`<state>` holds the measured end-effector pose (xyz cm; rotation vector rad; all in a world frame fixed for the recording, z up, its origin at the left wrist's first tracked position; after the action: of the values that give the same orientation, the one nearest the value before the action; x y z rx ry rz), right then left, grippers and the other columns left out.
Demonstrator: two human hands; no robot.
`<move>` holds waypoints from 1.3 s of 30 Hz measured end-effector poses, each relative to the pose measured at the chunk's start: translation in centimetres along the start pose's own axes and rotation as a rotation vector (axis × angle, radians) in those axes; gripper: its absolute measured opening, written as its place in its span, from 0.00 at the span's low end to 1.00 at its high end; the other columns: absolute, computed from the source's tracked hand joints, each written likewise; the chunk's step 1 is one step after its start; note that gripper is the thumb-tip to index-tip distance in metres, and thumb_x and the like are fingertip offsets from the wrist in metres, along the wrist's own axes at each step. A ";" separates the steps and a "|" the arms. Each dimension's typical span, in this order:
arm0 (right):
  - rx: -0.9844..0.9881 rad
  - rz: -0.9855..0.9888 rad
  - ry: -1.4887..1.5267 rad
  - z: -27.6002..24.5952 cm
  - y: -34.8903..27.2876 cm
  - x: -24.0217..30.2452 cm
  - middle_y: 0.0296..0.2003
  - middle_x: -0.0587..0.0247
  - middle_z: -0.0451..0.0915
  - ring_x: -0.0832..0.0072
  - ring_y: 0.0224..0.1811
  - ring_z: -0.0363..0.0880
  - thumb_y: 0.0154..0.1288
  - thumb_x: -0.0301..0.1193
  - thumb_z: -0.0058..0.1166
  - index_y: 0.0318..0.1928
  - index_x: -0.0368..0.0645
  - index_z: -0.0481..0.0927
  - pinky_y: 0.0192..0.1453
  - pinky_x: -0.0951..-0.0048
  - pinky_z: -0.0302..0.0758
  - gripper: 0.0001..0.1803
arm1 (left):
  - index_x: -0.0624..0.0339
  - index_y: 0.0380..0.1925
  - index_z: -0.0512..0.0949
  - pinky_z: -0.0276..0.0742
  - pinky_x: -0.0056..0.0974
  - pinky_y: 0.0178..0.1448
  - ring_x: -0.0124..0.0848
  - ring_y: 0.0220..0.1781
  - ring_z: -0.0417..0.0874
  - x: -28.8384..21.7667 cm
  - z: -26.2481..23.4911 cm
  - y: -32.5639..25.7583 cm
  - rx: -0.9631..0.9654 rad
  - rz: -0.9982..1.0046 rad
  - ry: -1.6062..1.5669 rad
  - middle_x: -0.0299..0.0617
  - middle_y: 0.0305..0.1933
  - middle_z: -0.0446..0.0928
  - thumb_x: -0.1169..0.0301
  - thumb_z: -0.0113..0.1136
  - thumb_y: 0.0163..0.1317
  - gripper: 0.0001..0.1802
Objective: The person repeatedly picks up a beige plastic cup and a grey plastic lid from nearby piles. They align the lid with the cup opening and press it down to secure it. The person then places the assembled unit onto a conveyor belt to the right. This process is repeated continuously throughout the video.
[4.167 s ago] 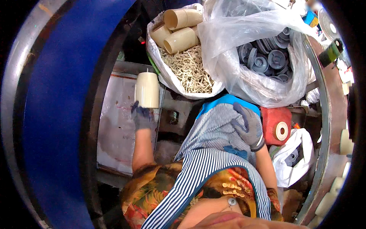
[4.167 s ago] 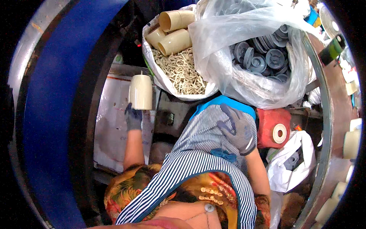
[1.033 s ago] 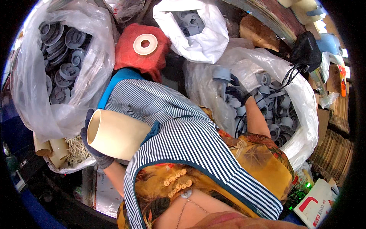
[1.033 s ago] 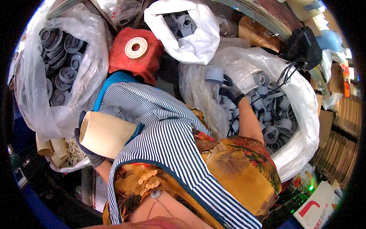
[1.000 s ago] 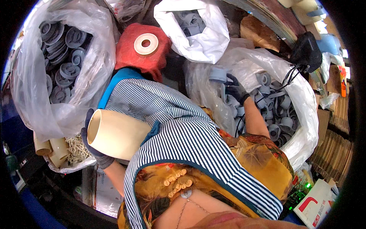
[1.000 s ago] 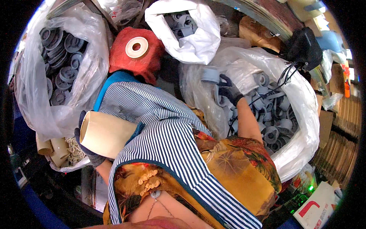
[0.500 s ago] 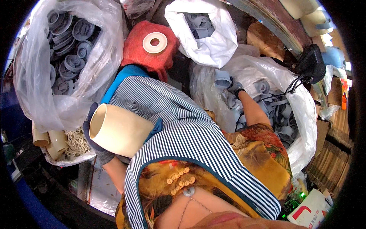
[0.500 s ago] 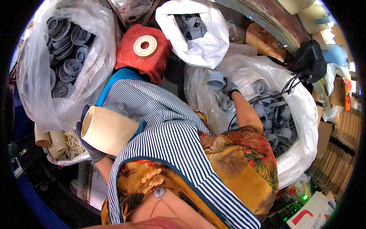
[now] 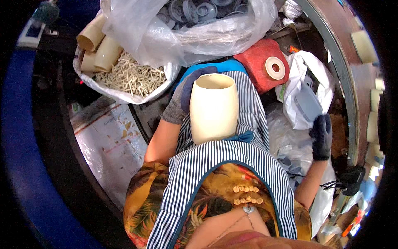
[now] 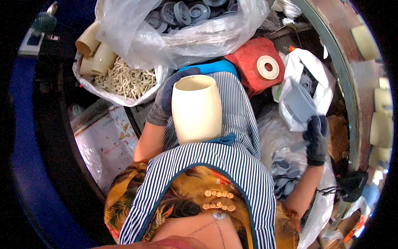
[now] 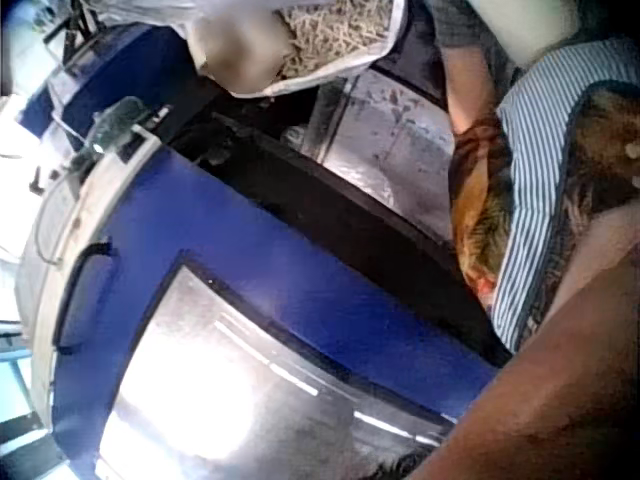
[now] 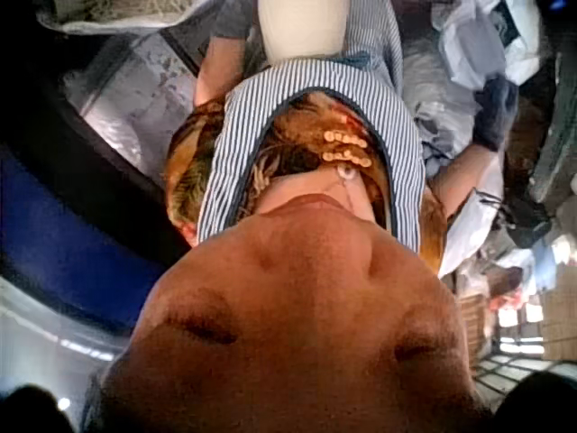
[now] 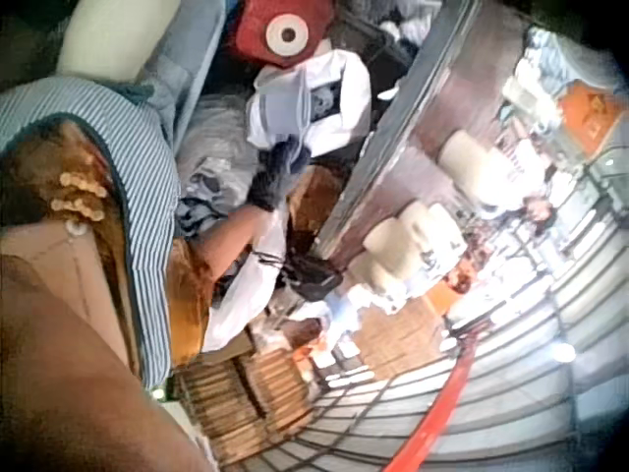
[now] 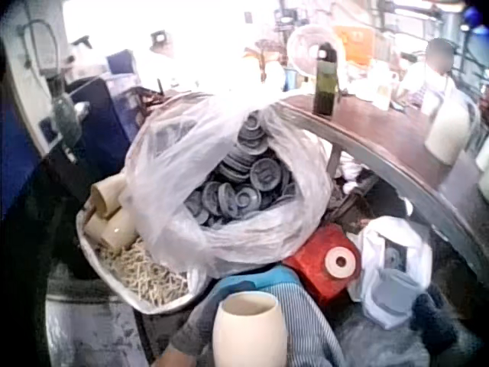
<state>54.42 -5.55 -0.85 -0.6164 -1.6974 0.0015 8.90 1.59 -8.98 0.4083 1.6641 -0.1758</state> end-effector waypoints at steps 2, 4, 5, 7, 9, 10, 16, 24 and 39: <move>0.232 -0.011 0.062 7.2 0.8 2.7 0.39 0.69 0.74 0.80 0.34 0.72 0.72 0.38 0.53 0.59 0.42 0.72 0.35 0.78 0.71 0.20 | 0.63 0.62 0.70 0.73 0.41 0.63 0.38 0.59 0.78 1.8 -0.7 -0.2 -0.068 -0.035 -0.060 0.49 0.59 0.77 0.66 0.61 0.62 0.28; 0.513 -0.127 -0.045 14.7 1.9 4.5 0.50 0.61 0.77 0.74 0.46 0.78 0.75 0.43 0.47 0.63 0.38 0.71 0.47 0.74 0.78 0.26 | 0.63 0.59 0.72 0.73 0.42 0.62 0.40 0.58 0.79 1.7 -0.5 -0.2 -0.111 -0.036 -0.076 0.49 0.56 0.78 0.63 0.66 0.57 0.31; 0.560 -0.047 -0.096 18.6 2.0 5.4 0.48 0.61 0.78 0.73 0.47 0.78 0.74 0.44 0.48 0.59 0.38 0.74 0.50 0.75 0.77 0.25 | 0.63 0.59 0.72 0.73 0.42 0.62 0.41 0.58 0.79 1.2 -0.9 -0.1 -0.121 -0.017 -0.076 0.49 0.56 0.78 0.63 0.66 0.57 0.31; 0.709 0.080 -0.059 23.9 3.0 5.5 0.41 0.65 0.79 0.81 0.35 0.74 0.72 0.45 0.51 0.54 0.39 0.77 0.32 0.79 0.71 0.22 | 0.63 0.59 0.72 0.71 0.44 0.65 0.45 0.59 0.78 1.7 -2.2 0.1 -0.115 0.015 0.070 0.51 0.56 0.77 0.61 0.65 0.57 0.31; 0.736 0.096 -0.055 27.1 3.6 5.4 0.35 0.68 0.79 0.85 0.26 0.71 0.71 0.45 0.53 0.51 0.40 0.79 0.23 0.81 0.67 0.21 | 0.63 0.60 0.71 0.70 0.45 0.66 0.47 0.60 0.77 1.9 -2.8 -0.2 -0.097 0.036 0.221 0.53 0.57 0.76 0.59 0.65 0.58 0.32; 0.695 0.049 -0.068 27.7 3.4 5.5 0.32 0.69 0.78 0.85 0.24 0.70 0.71 0.45 0.53 0.50 0.40 0.80 0.22 0.81 0.67 0.21 | 0.64 0.60 0.71 0.69 0.45 0.67 0.48 0.60 0.76 1.8 -2.6 -0.3 -0.092 0.044 0.295 0.54 0.57 0.76 0.58 0.64 0.58 0.33; 0.653 0.058 -0.115 27.8 4.5 4.4 0.28 0.71 0.76 0.85 0.18 0.66 0.70 0.44 0.54 0.50 0.38 0.80 0.19 0.81 0.65 0.21 | 0.64 0.61 0.69 0.69 0.46 0.67 0.47 0.62 0.75 3.3 -1.4 0.1 -0.136 0.045 0.180 0.55 0.60 0.74 0.55 0.62 0.60 0.34; 0.642 -0.016 -0.056 28.0 4.2 3.9 0.23 0.76 0.71 0.87 0.17 0.63 0.73 0.39 0.51 0.52 0.39 0.80 0.19 0.82 0.63 0.17 | 0.66 0.58 0.68 0.72 0.45 0.64 0.46 0.58 0.77 6.5 -0.2 1.0 -0.176 -0.161 -0.483 0.55 0.56 0.76 0.56 0.64 0.60 0.33; 0.680 -0.076 -0.028 27.5 4.8 2.7 0.23 0.76 0.71 0.89 0.18 0.63 0.70 0.38 0.55 0.49 0.42 0.80 0.19 0.82 0.64 0.15 | 0.69 0.60 0.63 0.72 0.44 0.65 0.46 0.60 0.77 6.5 -1.0 1.5 -0.079 -0.085 -0.198 0.57 0.56 0.75 0.60 0.60 0.65 0.32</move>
<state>30.90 8.72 -6.42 -0.0418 -1.6126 0.5137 7.91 4.35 -15.00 0.2525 1.4890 -0.2060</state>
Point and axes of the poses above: each hand's wrist, its own y-axis towards the middle knuckle, its own z-axis out of the palm, x = y × z, the point moved 3 cm from there along y, towards the middle knuckle
